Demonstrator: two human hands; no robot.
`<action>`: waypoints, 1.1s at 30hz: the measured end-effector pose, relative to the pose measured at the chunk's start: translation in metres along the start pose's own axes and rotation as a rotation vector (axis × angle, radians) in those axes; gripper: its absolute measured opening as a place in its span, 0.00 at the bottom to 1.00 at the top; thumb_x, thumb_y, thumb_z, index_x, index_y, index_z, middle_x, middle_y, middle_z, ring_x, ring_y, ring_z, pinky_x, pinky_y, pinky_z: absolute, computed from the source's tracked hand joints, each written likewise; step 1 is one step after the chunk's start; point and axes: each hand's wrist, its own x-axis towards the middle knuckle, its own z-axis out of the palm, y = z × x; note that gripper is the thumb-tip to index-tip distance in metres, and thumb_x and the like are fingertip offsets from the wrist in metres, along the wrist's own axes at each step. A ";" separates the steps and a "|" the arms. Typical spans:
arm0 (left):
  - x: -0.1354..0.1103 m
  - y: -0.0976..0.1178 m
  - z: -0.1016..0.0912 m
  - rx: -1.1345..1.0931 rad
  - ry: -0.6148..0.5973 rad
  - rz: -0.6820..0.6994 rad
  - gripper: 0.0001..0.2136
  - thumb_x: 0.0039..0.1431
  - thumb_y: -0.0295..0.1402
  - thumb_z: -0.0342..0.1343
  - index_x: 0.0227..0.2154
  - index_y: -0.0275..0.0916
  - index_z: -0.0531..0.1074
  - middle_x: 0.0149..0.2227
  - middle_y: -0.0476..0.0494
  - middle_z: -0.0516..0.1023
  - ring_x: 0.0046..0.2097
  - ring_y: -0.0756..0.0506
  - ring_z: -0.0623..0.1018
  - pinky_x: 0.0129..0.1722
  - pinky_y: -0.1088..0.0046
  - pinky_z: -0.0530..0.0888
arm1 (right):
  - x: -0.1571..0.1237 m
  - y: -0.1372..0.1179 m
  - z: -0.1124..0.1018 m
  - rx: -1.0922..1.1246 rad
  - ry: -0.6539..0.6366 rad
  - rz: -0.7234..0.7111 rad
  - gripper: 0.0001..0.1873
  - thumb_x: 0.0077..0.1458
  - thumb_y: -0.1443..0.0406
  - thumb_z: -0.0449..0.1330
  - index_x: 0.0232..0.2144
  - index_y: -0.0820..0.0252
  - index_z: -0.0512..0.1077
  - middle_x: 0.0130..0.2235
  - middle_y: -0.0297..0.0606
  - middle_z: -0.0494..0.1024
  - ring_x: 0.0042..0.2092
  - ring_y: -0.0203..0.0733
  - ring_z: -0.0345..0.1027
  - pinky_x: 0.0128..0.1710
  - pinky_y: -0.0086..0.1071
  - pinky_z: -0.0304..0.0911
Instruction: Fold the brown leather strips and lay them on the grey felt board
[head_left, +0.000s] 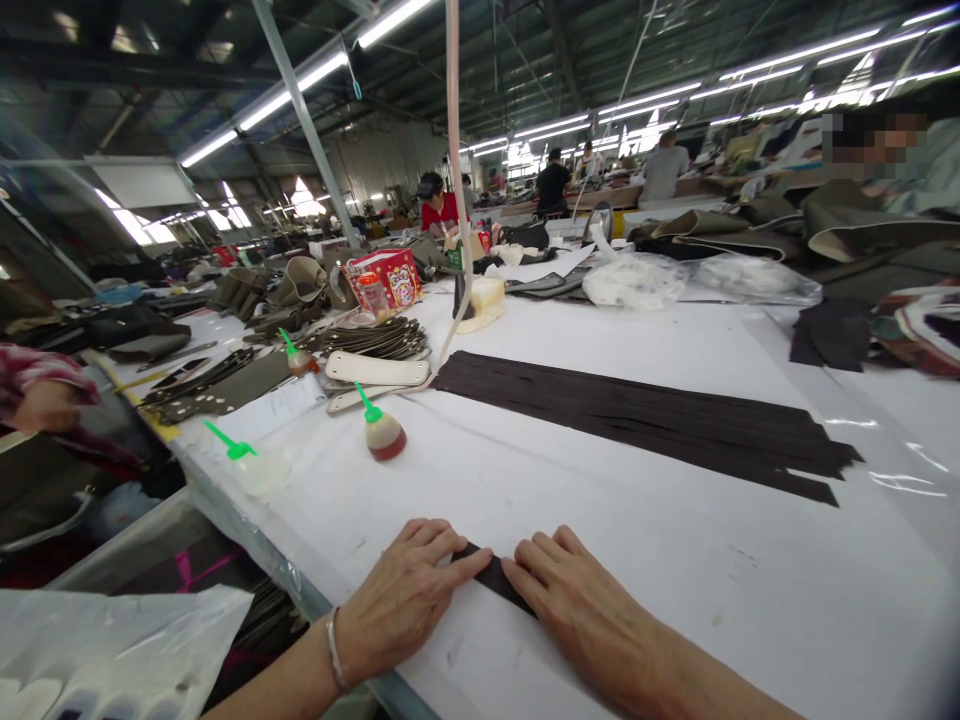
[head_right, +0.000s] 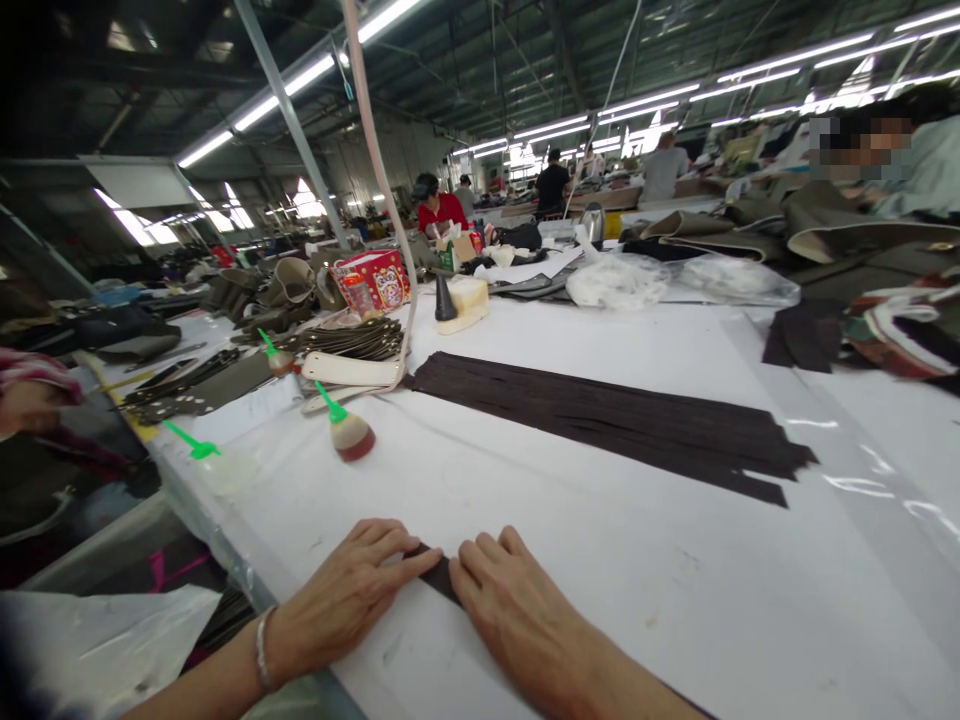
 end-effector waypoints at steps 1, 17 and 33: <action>0.000 0.000 0.001 0.006 -0.001 -0.002 0.23 0.61 0.22 0.48 0.58 0.47 0.62 0.44 0.46 0.72 0.46 0.44 0.69 0.50 0.63 0.66 | -0.002 0.001 -0.002 0.002 -0.007 0.004 0.11 0.58 0.75 0.56 0.43 0.63 0.66 0.36 0.36 0.67 0.36 0.42 0.58 0.39 0.38 0.52; 0.020 0.040 0.016 -0.158 0.173 -0.133 0.23 0.59 0.18 0.41 0.54 0.41 0.65 0.47 0.40 0.70 0.48 0.43 0.70 0.48 0.61 0.70 | -0.021 0.005 -0.001 0.073 0.039 0.128 0.19 0.53 0.79 0.54 0.46 0.61 0.65 0.38 0.37 0.69 0.38 0.42 0.60 0.40 0.38 0.51; -0.009 0.043 0.032 0.021 0.129 -0.027 0.20 0.60 0.22 0.45 0.56 0.36 0.63 0.52 0.38 0.70 0.53 0.41 0.70 0.53 0.62 0.72 | 0.005 0.008 -0.012 0.417 -0.058 0.433 0.06 0.62 0.72 0.52 0.36 0.57 0.66 0.37 0.34 0.72 0.36 0.40 0.64 0.37 0.33 0.55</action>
